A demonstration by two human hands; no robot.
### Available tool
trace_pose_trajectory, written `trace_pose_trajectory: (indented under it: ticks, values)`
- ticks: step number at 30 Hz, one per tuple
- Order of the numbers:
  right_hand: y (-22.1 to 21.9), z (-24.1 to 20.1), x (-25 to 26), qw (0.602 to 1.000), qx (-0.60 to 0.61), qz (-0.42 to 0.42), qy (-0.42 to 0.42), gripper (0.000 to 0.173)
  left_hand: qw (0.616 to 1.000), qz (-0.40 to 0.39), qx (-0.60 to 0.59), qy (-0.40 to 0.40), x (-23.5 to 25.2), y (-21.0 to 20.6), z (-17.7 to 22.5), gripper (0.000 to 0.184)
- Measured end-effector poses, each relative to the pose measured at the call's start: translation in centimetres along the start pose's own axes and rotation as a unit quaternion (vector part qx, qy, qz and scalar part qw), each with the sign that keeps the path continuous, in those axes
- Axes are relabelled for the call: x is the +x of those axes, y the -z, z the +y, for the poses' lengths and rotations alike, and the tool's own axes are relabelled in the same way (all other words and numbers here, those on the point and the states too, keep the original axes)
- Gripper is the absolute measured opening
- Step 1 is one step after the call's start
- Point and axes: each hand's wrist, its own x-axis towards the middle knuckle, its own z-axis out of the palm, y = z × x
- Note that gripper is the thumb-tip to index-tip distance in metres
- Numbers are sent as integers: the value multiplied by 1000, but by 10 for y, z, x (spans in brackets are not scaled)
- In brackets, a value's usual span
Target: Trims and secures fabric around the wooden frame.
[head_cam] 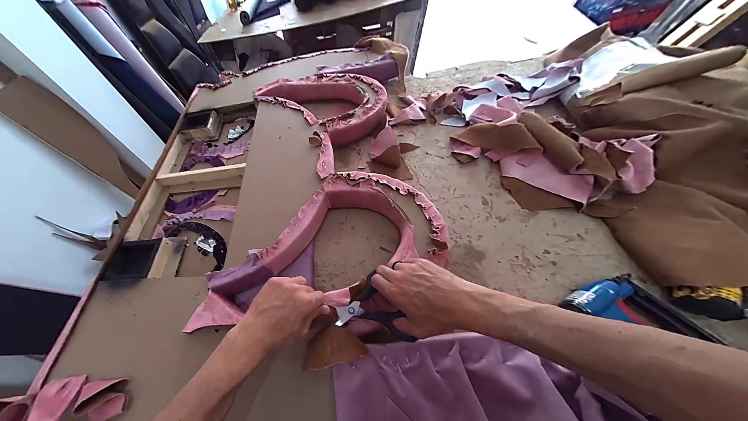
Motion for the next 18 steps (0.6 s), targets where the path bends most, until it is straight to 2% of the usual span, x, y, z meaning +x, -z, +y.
trace_pose_trajectory:
  ticks: [4,8,12,15,18]
  values:
    - [4,-9,8,997,19,-79,10,35,996,-72,-42,13,7,11,-9,33]
    - [11,-10,3,997,28,-77,15,24,993,-32,-99,56,-9,15,-28,33]
    - [19,-17,18,996,20,-83,-21,29,988,-23,-131,84,-14,19,-24,33]
    - [24,-26,38,995,15,-101,17,28,990,-23,-119,75,-10,21,-17,31]
    - [18,-19,47,995,3,-76,69,23,989,38,-117,86,-19,14,-22,30]
